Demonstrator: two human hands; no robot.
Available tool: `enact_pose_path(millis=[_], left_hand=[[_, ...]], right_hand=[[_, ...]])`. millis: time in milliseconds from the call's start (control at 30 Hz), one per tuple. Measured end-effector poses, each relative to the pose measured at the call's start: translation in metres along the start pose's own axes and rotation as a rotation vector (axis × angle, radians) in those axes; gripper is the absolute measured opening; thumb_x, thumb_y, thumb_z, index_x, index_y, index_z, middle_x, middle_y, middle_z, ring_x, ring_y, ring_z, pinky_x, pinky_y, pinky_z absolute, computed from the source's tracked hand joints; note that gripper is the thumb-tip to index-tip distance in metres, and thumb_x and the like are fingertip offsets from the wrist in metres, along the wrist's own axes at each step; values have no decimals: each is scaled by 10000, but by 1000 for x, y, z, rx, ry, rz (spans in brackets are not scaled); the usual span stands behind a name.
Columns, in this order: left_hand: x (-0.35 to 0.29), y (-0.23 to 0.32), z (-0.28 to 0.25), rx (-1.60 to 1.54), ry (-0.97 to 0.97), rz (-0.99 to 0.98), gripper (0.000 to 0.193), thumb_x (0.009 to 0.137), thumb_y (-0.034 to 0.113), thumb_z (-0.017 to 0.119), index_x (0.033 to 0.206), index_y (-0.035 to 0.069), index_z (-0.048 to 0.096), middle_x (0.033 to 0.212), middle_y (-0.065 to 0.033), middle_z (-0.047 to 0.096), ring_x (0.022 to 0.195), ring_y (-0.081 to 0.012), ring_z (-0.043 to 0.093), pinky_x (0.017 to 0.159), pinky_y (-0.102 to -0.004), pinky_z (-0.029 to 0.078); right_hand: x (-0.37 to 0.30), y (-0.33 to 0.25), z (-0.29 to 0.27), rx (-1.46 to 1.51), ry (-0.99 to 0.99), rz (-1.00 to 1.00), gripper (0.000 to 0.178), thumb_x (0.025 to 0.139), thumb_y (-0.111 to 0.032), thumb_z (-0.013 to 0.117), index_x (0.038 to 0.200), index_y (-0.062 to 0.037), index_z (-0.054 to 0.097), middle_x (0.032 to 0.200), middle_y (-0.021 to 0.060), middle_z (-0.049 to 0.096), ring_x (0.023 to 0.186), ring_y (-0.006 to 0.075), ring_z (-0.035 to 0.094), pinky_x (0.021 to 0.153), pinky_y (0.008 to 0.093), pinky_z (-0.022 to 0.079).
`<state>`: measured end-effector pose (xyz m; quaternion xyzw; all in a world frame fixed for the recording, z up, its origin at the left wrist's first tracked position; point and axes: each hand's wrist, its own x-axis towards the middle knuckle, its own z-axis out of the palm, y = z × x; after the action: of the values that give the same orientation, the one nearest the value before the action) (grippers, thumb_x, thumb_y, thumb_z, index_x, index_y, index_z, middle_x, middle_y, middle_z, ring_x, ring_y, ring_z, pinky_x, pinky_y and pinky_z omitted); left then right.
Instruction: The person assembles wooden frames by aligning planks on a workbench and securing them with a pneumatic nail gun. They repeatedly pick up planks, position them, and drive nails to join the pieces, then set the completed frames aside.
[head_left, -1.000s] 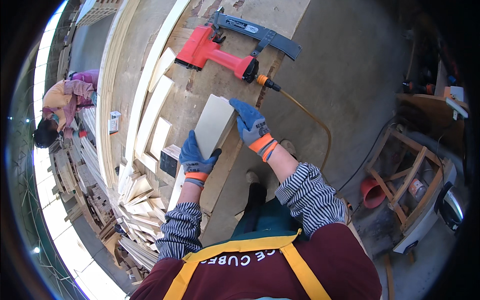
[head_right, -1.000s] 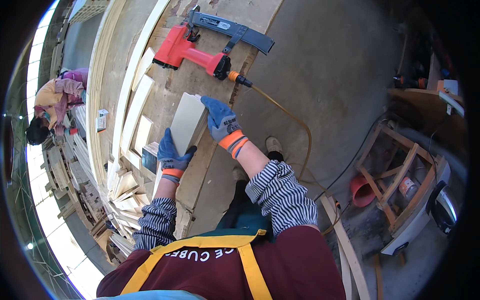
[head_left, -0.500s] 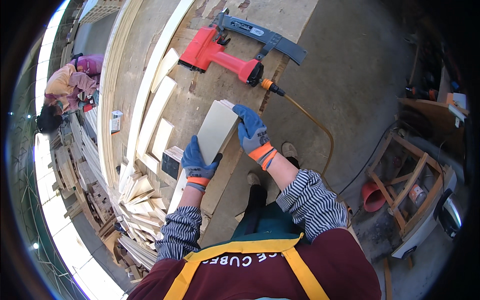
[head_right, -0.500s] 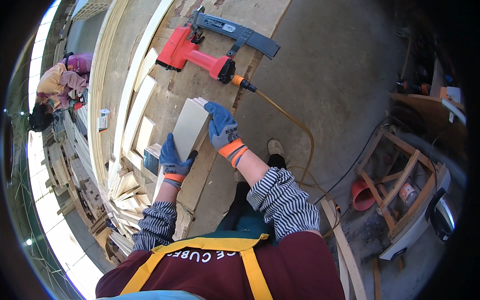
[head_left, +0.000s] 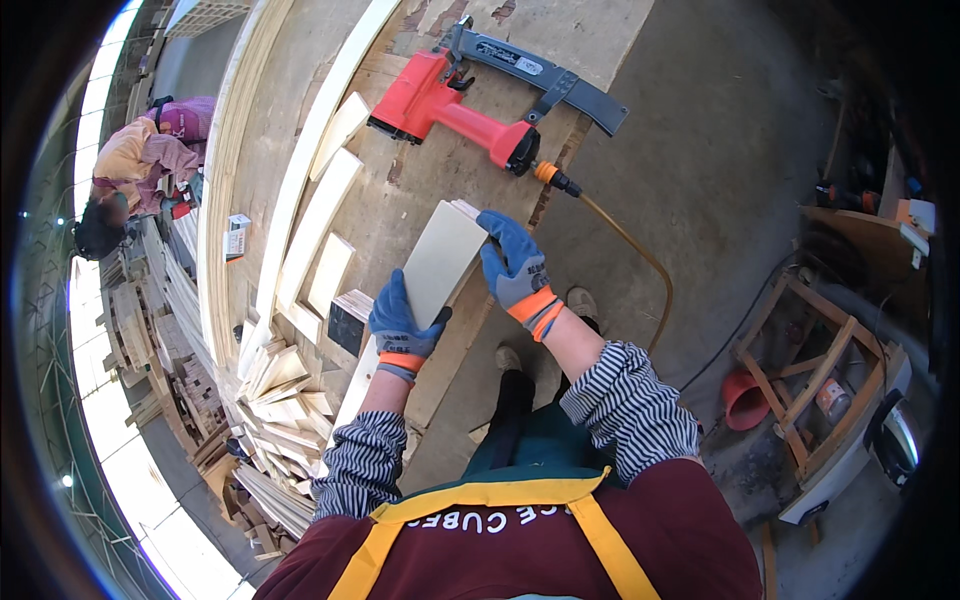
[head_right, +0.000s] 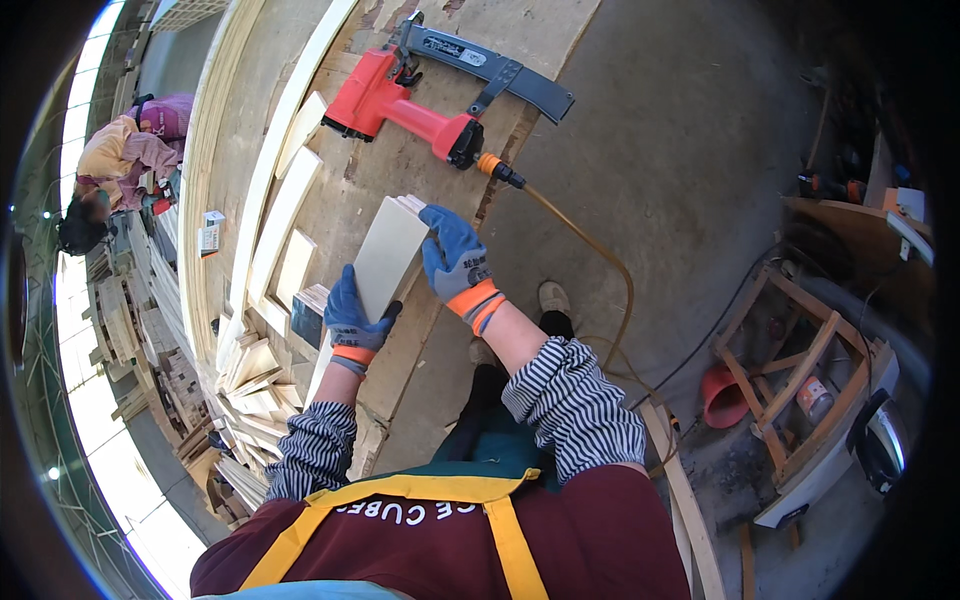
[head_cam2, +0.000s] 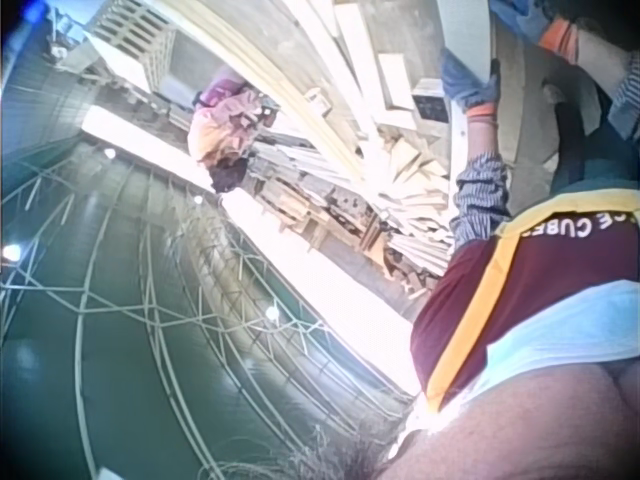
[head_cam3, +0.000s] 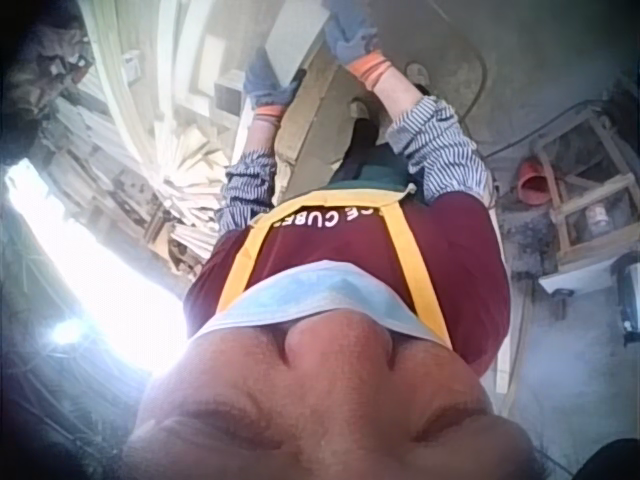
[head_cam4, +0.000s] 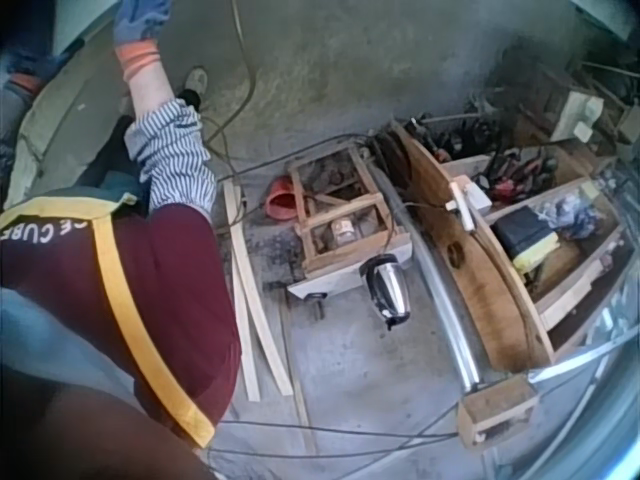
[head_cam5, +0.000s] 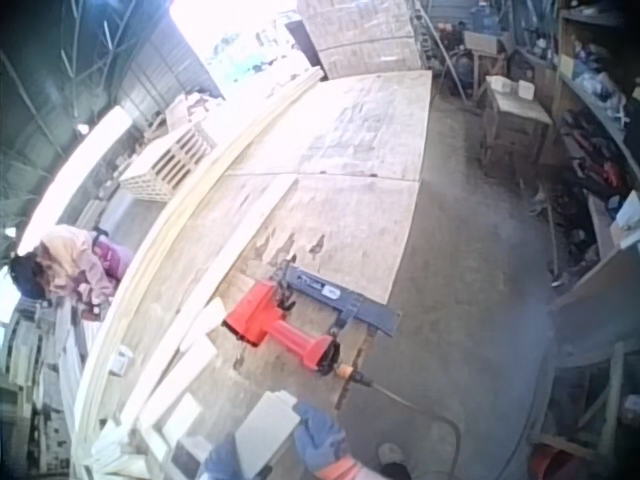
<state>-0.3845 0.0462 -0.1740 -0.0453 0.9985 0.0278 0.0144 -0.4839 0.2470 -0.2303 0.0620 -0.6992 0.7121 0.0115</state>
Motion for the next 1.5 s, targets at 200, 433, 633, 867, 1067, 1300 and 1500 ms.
enact_pose_path(millis=[200, 433, 633, 867, 1067, 1300, 1500], left_hand=[[3, 3, -3, 25, -36, -30, 1047, 664, 522, 824, 1453, 21, 350, 1191, -197, 581, 1074, -392, 575, 923, -497, 446], [0, 3, 2, 1, -43, -59, 1028, 676, 524, 793, 1456, 19, 352, 1237, -185, 554, 1104, -378, 561, 958, -503, 423], [-2, 2, 3, 27, -46, -54, 1044, 672, 527, 795, 1461, 16, 342, 1201, -191, 563, 1077, -378, 568, 937, -496, 436], [5, 3, 2, 21, -74, -44, 1075, 660, 548, 810, 1457, 8, 333, 1180, -201, 571, 1057, -394, 569, 913, -503, 451], [6, 9, -5, 38, -72, -48, 1040, 661, 539, 825, 1407, -42, 393, 1168, -233, 584, 1066, -406, 572, 926, -488, 460], [7, 2, -2, 24, -84, -56, 1059, 636, 557, 835, 1413, -14, 397, 1158, -220, 590, 1041, -396, 583, 896, -495, 471], [6, -1, 0, 19, -75, -48, 1078, 626, 591, 821, 1423, 24, 369, 1145, -197, 585, 1028, -388, 579, 894, -494, 466]], right_hand=[[1, 0, 2, 46, -4, 39, 372, 880, 9, 587, 1249, -32, 605, 1246, 173, 630, 1151, 309, 617, 992, 365, 484], [-5, 13, -5, 78, 25, 85, 397, 884, -4, 581, 1281, -15, 587, 1236, 177, 633, 1128, 312, 621, 999, 371, 478], [0, 18, -54, 418, 281, 238, 316, 947, 20, 529, 1247, -5, 625, 1136, 73, 680, 1030, 150, 636, 942, 281, 496], [-2, 15, -75, 352, 129, 319, 319, 952, -6, 548, 1259, -25, 628, 1122, 69, 687, 984, 114, 632, 907, 254, 504], [19, 2, -52, 75, -222, 143, 340, 956, -147, 606, 1278, -37, 620, 1240, 144, 663, 1090, 270, 652, 977, 353, 498], [43, 3, -33, -47, -377, 40, 300, 947, -143, 622, 1228, -42, 653, 1204, 155, 680, 1100, 295, 646, 991, 356, 499], [37, 7, -34, 91, -331, 108, 288, 927, -110, 637, 1206, -50, 675, 1201, 148, 676, 1090, 276, 647, 985, 345, 500]])
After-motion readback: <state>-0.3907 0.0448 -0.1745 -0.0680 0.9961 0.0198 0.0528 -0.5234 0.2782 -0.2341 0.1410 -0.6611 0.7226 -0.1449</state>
